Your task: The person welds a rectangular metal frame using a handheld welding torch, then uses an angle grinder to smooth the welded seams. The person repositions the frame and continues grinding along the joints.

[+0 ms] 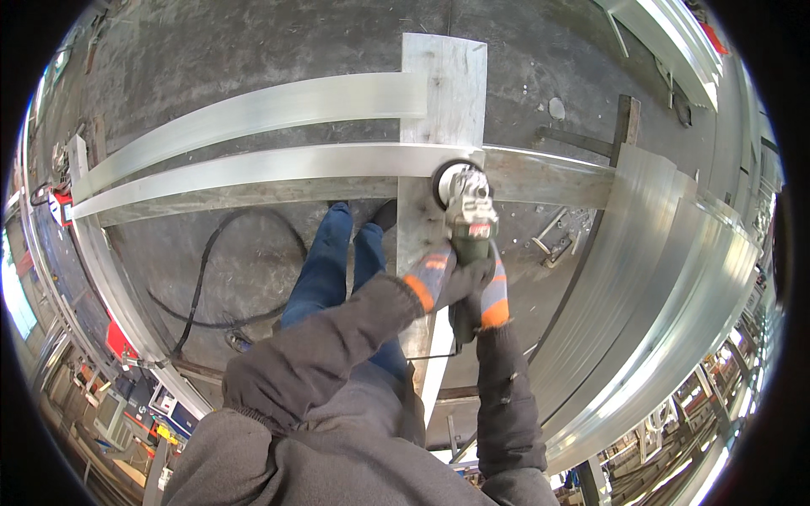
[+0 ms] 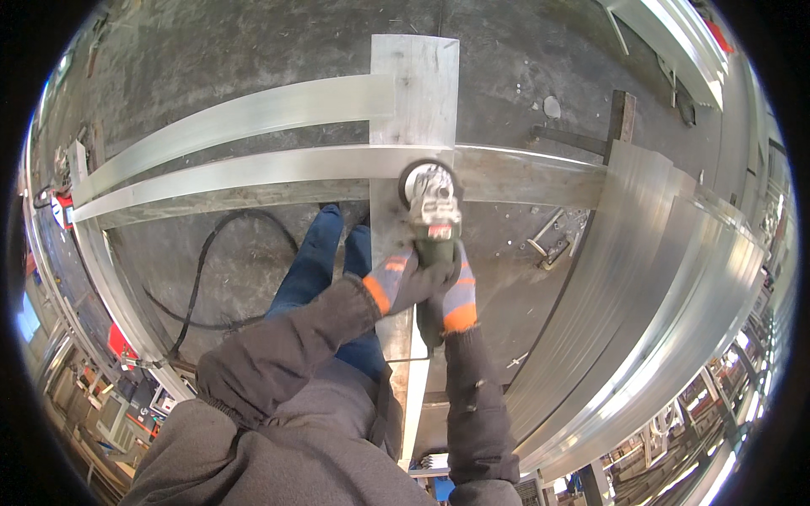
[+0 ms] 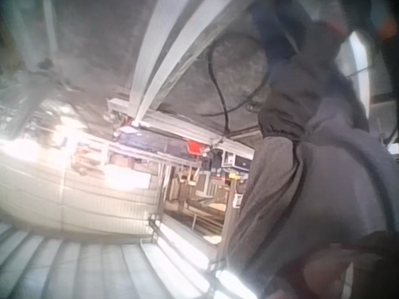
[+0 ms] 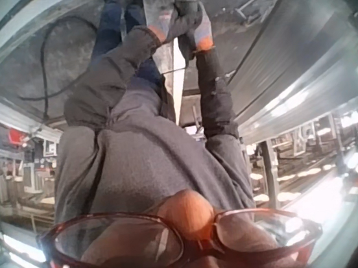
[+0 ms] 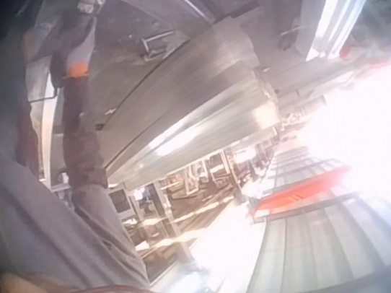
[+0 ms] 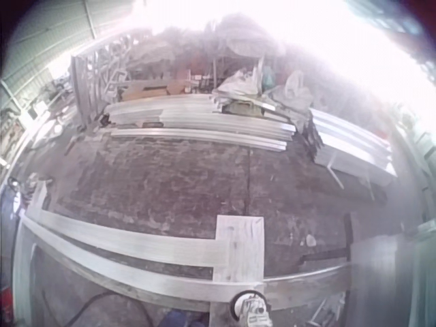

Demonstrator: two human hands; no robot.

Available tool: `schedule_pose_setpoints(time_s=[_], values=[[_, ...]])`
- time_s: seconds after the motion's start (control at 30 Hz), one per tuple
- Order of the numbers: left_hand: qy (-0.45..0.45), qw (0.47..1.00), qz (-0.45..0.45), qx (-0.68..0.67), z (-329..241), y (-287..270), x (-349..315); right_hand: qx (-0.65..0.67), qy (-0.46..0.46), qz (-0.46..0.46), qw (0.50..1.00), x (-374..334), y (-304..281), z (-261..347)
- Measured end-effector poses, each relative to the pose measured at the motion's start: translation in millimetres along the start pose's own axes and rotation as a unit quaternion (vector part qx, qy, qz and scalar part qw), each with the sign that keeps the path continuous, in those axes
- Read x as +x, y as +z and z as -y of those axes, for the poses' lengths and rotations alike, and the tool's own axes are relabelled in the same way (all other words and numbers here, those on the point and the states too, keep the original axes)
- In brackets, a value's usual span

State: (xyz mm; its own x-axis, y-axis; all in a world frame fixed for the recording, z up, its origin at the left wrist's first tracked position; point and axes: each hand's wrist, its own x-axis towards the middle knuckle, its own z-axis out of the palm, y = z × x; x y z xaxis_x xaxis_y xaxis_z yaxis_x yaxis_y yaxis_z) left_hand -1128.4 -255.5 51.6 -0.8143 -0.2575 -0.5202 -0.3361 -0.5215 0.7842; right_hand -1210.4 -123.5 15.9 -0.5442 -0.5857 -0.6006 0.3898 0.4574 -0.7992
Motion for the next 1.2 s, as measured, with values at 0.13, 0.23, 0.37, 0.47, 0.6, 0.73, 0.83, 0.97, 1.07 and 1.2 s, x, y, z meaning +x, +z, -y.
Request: schedule_pose_setpoints(time_s=[0.13,0.23,0.37,0.47,0.6,0.73,0.83,0.97,1.07,1.2], values=[[-0.094,0.993,0.026,0.064,-10.7,-4.1,1.3,-0.097,-0.022,0.021,0.995,-1.0,-3.7,-16.2],[-0.020,0.994,-0.015,0.110,-19.8,-7.4,0.5,-0.105,-0.045,-0.021,0.993,-0.4,-0.6,-16.8],[-0.107,0.994,0.013,0.007,-14.7,-11.1,15.6,0.040,0.026,-0.031,0.998,7.7,-2.8,-7.0],[-0.058,0.987,0.030,0.150,0.1,-8.0,19.6,0.050,-0.013,-0.066,0.996,0.1,0.1,-1.3],[-0.088,0.977,-0.022,0.191,13.2,-7.4,-24.7,0.061,0.077,-0.044,0.994,-31.3,8.1,-16.7],[-0.104,0.976,-0.081,0.175,-2.6,-11.8,-94.1,0.015,0.069,-0.070,0.995,-37.3,-4.7,-53.7],[-0.099,0.976,-0.119,0.152,-12.1,-38.0,-131.5,-0.004,0.021,-0.013,1.000,-2.4,-7.7,-79.5],[0.013,0.978,-0.204,0.029,-18.1,-83.1,-173.3,-0.160,-0.053,0.194,0.966,57.1,42.2,-68.3],[0.046,0.960,-0.274,-0.022,-32.6,-115.2,-203.3,-0.167,-0.036,0.203,0.964,85.2,126.9,-18.4],[0.093,0.926,-0.354,-0.086,-42.7,-170.7,-246.0,-0.203,-0.045,0.274,0.939,88.3,247.4,38.9]])
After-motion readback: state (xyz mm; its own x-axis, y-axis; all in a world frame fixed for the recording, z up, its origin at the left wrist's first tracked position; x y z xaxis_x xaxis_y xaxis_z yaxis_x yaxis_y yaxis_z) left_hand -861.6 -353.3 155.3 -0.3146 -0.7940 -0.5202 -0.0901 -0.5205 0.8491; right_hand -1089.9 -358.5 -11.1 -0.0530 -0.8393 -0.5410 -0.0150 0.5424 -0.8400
